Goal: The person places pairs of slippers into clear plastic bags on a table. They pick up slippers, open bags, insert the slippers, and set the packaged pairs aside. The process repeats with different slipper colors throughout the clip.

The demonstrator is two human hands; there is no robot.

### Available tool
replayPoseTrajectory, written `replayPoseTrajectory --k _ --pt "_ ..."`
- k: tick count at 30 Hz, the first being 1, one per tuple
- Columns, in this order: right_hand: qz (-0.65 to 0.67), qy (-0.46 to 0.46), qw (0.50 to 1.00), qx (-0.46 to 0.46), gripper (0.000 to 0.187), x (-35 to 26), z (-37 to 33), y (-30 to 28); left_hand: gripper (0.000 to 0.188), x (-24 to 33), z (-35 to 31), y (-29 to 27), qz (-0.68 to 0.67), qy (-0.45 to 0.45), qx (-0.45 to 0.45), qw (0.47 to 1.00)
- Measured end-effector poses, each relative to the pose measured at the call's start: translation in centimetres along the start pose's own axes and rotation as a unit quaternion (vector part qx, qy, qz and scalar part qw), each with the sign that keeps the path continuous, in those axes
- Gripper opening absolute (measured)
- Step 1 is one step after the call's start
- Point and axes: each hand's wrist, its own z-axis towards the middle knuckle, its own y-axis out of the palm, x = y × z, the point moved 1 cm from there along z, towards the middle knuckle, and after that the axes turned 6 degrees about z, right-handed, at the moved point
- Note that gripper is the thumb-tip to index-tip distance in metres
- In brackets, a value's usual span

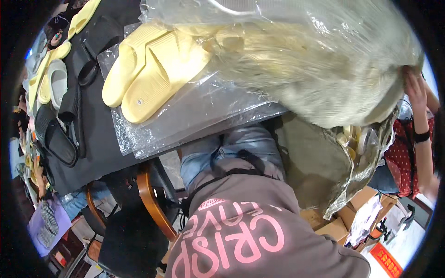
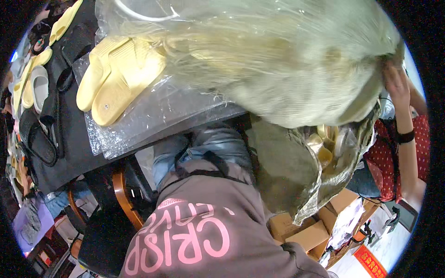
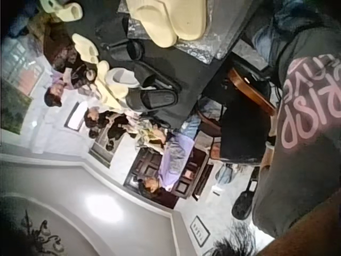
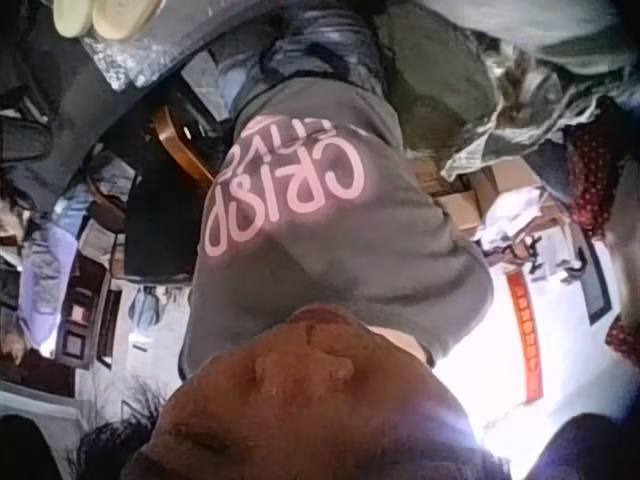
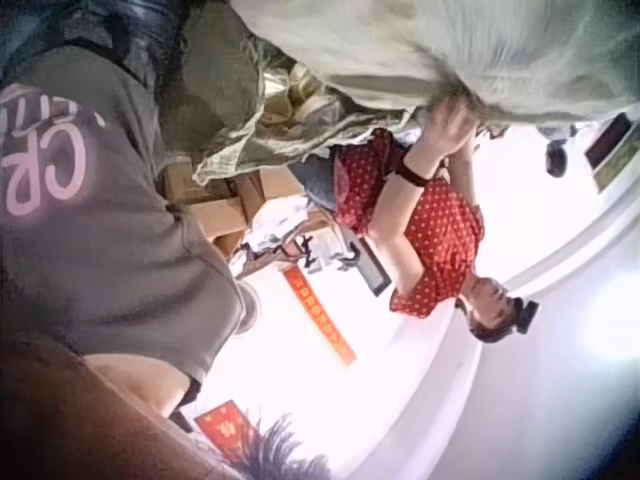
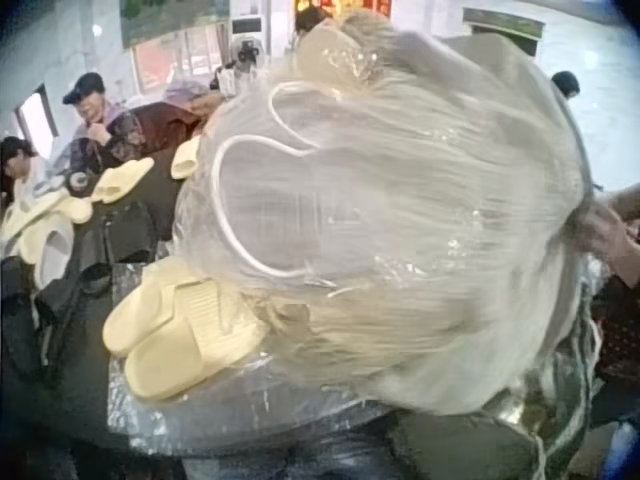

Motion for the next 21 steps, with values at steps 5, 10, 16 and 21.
replayPoseTrajectory --k 5,10,16,21 --pt "0.002 0.054 0.999 0.003 0.060 2.7 0.8 -0.6 0.043 -1.7 -0.9 1.2 -0.015 -0.026 -0.005 1.000" --pt "0.017 0.100 0.995 0.017 0.060 3.9 1.5 0.1 0.045 -4.2 -1.2 3.1 -0.038 -0.040 -0.007 0.998" --pt "0.048 0.123 0.991 0.019 0.060 6.0 3.9 1.1 0.048 -7.9 -1.8 6.4 -0.086 -0.052 -0.019 0.995" --pt "0.087 0.135 0.987 0.008 0.060 9.2 5.2 1.6 0.051 -13.2 -1.3 10.9 -0.135 -0.049 -0.046 0.989"
